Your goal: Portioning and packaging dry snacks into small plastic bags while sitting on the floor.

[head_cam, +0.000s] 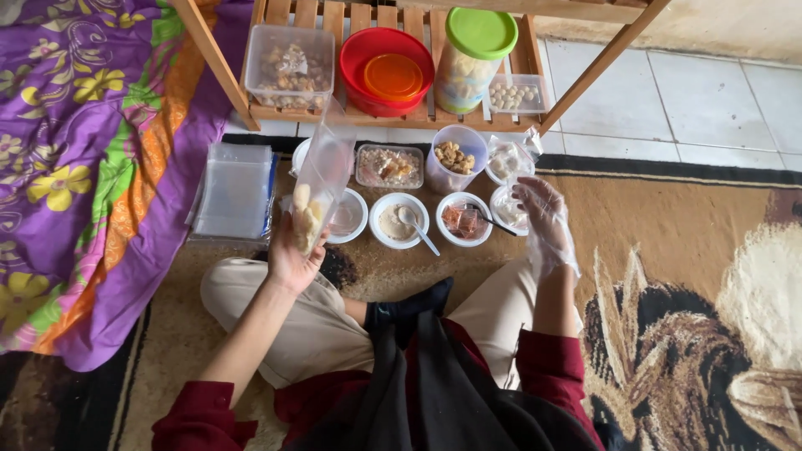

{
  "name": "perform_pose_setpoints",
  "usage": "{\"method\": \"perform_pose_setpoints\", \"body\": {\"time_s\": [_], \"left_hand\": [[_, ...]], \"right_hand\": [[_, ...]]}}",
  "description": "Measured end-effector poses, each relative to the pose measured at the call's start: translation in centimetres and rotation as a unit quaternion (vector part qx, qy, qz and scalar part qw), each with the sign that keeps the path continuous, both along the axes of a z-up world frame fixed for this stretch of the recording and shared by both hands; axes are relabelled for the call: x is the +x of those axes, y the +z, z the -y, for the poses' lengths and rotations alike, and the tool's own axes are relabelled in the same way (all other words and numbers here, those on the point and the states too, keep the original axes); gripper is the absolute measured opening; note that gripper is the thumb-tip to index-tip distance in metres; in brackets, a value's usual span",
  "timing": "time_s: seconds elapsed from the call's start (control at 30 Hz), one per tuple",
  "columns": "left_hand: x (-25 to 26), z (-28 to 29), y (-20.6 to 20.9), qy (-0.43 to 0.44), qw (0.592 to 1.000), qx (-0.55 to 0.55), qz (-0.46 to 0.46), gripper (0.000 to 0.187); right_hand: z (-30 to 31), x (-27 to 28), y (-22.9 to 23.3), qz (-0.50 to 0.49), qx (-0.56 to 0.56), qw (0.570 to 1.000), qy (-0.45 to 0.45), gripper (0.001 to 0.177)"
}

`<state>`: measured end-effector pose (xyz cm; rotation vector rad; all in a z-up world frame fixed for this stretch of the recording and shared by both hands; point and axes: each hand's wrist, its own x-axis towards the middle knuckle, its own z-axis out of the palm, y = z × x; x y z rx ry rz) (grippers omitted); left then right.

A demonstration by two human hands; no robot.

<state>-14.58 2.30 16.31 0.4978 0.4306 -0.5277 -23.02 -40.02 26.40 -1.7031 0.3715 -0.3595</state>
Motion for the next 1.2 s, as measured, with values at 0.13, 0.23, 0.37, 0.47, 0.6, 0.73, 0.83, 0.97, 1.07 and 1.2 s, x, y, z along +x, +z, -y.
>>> {"method": "perform_pose_setpoints", "body": {"time_s": [0.13, 0.23, 0.37, 0.47, 0.6, 0.73, 0.83, 0.97, 1.07, 1.2], "left_hand": [[1.3, -2.3, -1.1, -0.004, 1.0, -0.019, 0.005, 0.038], [3.0, -3.6, -2.1, -0.021, 1.0, -0.019, 0.001, 0.039], [7.1, -2.4, -4.1, -0.05, 0.998, -0.016, 0.027, 0.036], [8.4, 1.5, -2.3, -0.018, 0.997, 0.049, 0.055, 0.042], [9.8, 4.9, -3.1, -0.064, 0.996, 0.058, 0.012, 0.033], [10.4, 8.1, -5.5, -0.085, 0.995, -0.044, 0.007, 0.036], [9.2, 11.0, -8.9, -0.087, 0.996, -0.035, 0.001, 0.038], [8.4, 14.7, -11.2, -0.067, 0.997, -0.022, -0.031, 0.045], [8.7, 18.6, -4.7, -0.043, 0.998, -0.012, -0.033, 0.054], [8.9, 22.2, -18.6, 0.005, 0.997, -0.079, -0.025, 0.059]], "right_hand": [[0.5, 2.5, 5.1, 0.013, -0.119, 0.99, 0.078, 0.033], [2.9, 5.1, 8.1, 0.012, -0.21, 0.968, 0.136, 0.027], [2.4, 7.8, 16.4, -0.161, -0.382, 0.887, 0.204, 0.033], [3.4, 10.3, 17.5, -0.21, -0.502, 0.817, 0.191, 0.042], [3.3, 15.6, 15.7, -0.296, -0.557, 0.733, 0.256, 0.045], [5.7, 22.2, 7.8, -0.302, -0.591, 0.647, 0.374, 0.042], [5.8, 25.5, 1.9, -0.319, -0.587, 0.606, 0.431, 0.045], [7.6, 33.0, -8.8, -0.311, -0.594, 0.585, 0.456, 0.047], [7.3, 34.4, -13.5, -0.285, -0.556, 0.638, 0.451, 0.043], [4.8, 34.0, -16.9, -0.253, -0.564, 0.648, 0.445, 0.042]]}}
